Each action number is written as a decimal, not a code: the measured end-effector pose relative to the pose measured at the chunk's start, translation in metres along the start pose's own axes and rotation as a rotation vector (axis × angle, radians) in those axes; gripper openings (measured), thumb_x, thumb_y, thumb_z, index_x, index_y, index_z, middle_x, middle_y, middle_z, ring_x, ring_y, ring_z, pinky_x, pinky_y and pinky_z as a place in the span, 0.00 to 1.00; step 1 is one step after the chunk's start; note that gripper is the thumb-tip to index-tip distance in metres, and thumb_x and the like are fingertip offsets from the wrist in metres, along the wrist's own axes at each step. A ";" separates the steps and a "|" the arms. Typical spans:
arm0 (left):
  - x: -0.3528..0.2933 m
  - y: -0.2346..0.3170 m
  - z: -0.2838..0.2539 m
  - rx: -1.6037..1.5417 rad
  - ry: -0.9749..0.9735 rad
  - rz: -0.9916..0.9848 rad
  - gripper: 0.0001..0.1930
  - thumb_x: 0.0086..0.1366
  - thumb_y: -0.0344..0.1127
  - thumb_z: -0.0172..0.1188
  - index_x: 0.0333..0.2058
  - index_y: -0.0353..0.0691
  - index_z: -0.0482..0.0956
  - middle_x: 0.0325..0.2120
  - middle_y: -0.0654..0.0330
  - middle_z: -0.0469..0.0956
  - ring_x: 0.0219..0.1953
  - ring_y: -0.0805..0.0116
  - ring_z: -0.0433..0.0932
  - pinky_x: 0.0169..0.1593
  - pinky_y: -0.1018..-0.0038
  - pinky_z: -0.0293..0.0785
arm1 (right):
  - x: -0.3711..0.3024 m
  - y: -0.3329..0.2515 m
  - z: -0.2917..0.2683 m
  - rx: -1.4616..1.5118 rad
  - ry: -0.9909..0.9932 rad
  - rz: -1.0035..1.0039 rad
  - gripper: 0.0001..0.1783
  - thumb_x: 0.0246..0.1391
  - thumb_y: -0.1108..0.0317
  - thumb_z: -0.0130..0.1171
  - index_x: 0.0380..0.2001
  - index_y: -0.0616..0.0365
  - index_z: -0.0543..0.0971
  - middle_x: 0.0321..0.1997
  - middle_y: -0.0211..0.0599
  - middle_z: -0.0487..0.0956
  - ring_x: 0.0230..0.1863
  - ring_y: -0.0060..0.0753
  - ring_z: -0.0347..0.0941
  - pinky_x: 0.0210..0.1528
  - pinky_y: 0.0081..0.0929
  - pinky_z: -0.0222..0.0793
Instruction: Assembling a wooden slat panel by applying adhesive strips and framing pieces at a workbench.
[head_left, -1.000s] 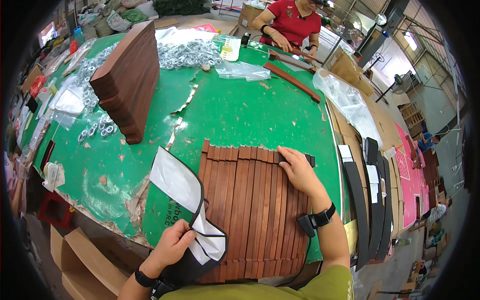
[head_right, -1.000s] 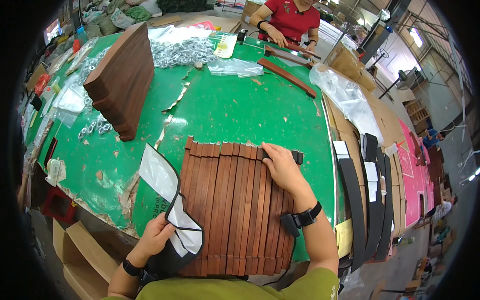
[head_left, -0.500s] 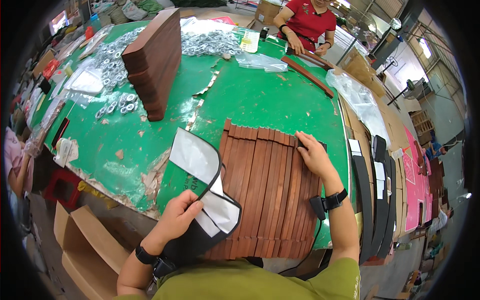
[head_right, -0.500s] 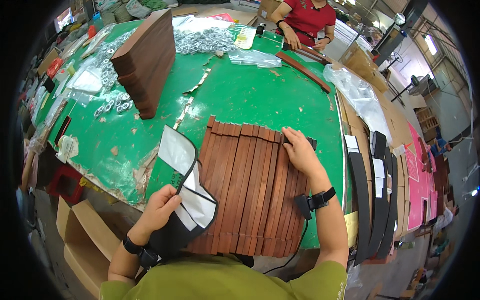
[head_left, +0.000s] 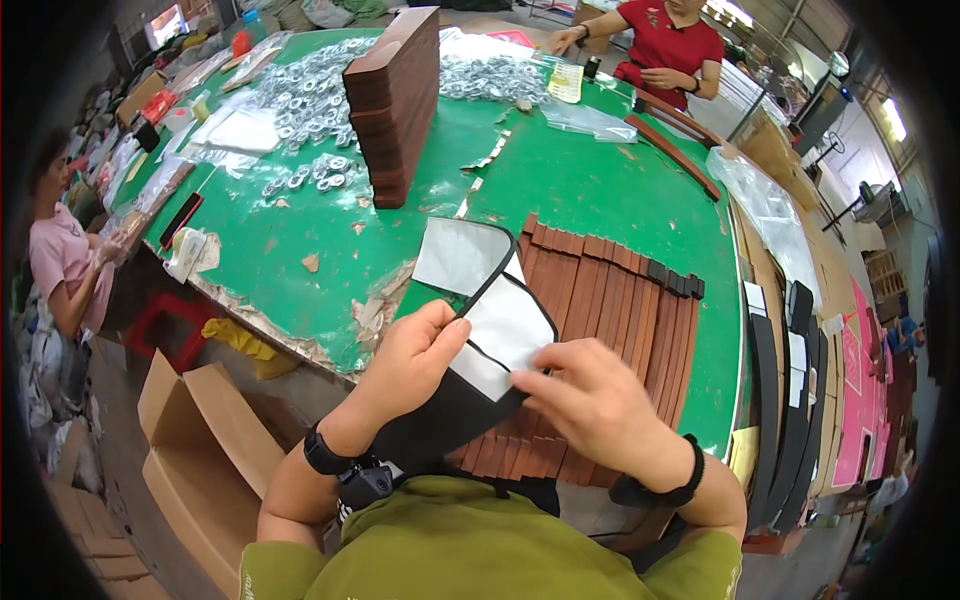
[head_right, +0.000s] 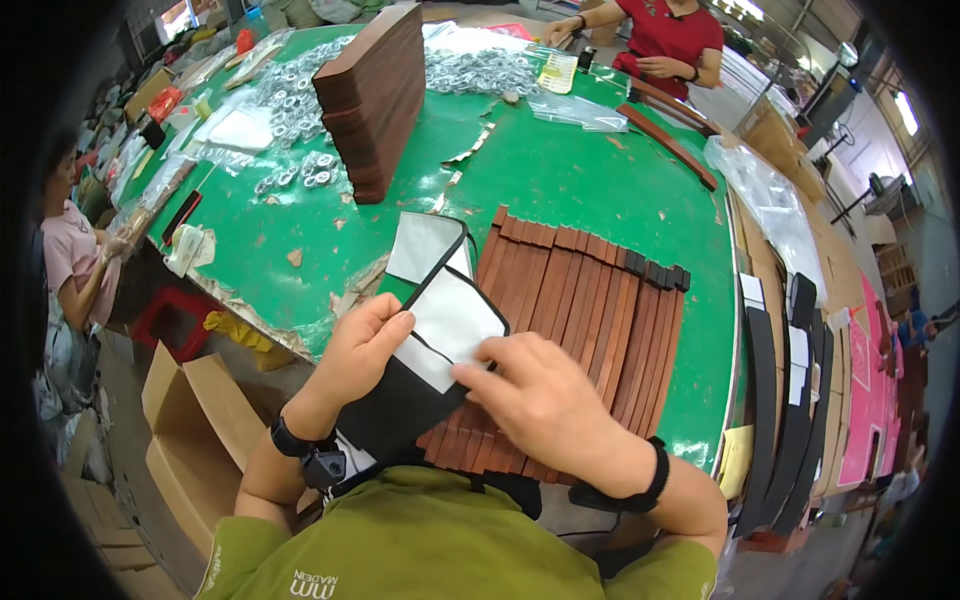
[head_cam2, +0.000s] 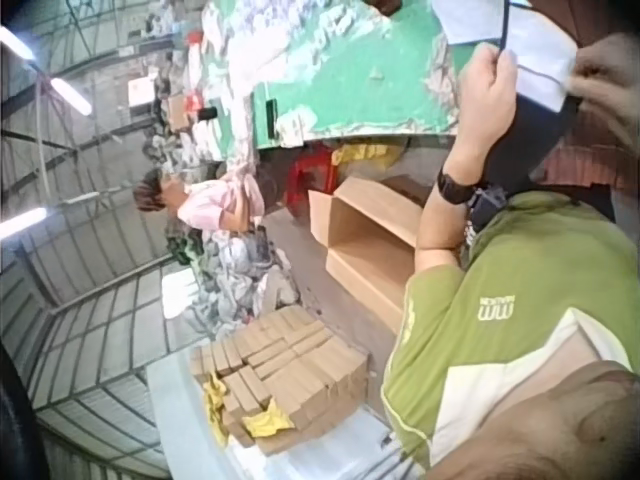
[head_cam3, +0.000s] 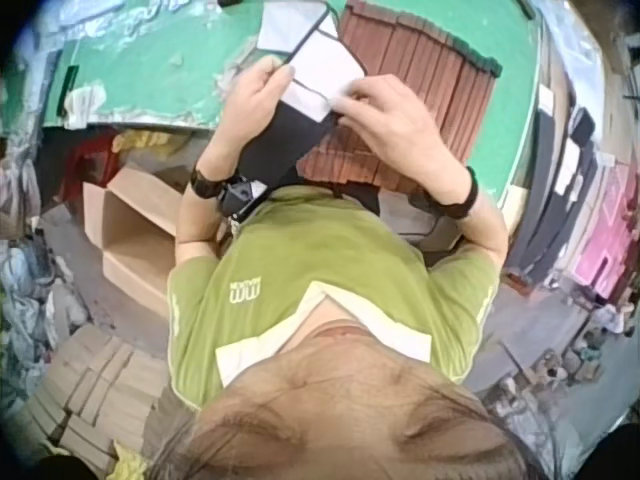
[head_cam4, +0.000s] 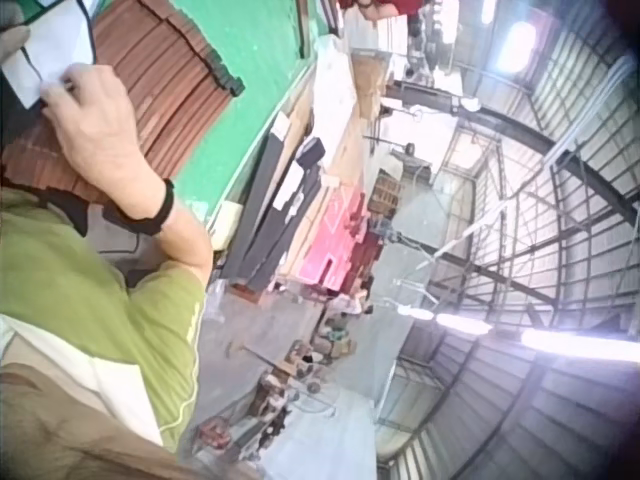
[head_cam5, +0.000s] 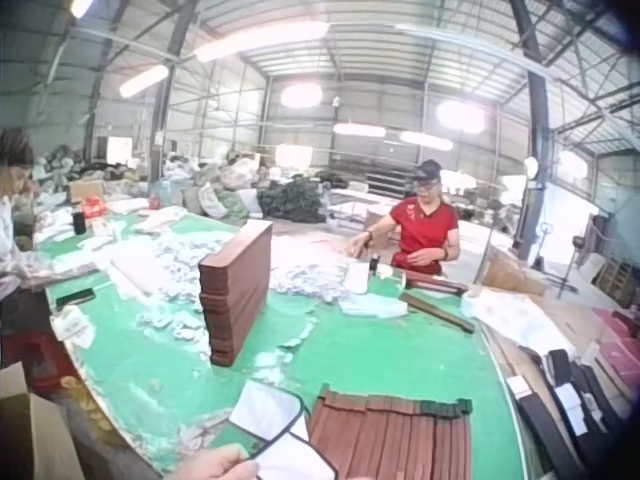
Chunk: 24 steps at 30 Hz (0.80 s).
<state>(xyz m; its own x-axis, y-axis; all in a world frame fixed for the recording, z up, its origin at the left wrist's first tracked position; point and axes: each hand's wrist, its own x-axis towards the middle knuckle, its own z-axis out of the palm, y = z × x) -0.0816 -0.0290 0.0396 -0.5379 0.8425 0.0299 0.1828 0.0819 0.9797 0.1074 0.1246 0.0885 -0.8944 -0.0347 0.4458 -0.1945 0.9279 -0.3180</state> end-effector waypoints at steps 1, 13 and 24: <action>0.001 -0.001 -0.001 0.003 -0.010 0.007 0.12 0.73 0.36 0.55 0.30 0.39 0.69 0.24 0.74 0.65 0.28 0.87 0.59 0.30 0.81 0.55 | 0.000 -0.003 0.006 -0.036 -0.026 0.004 0.19 0.45 0.73 0.67 0.44 0.55 0.81 0.42 0.37 0.73 0.41 0.42 0.73 0.42 0.37 0.72; -0.003 -0.001 0.005 -0.464 -0.109 -0.256 0.12 0.72 0.39 0.56 0.40 0.33 0.77 0.34 0.67 0.75 0.39 0.76 0.70 0.45 0.78 0.66 | -0.014 0.002 0.012 0.075 0.003 -0.007 0.12 0.47 0.71 0.68 0.34 0.58 0.76 0.41 0.39 0.74 0.42 0.43 0.73 0.43 0.36 0.72; 0.002 -0.050 -0.004 0.230 0.148 0.093 0.14 0.73 0.36 0.52 0.29 0.34 0.66 0.18 0.62 0.62 0.23 0.76 0.60 0.27 0.71 0.60 | -0.043 0.150 -0.030 0.405 0.374 0.755 0.16 0.53 0.71 0.68 0.42 0.58 0.73 0.34 0.27 0.73 0.34 0.19 0.69 0.36 0.19 0.68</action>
<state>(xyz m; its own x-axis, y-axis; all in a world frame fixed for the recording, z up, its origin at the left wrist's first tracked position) -0.0946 -0.0337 -0.0085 -0.6214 0.7665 0.1625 0.4094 0.1407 0.9014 0.1293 0.2769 0.0469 -0.6671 0.7118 0.2199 0.1975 0.4536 -0.8691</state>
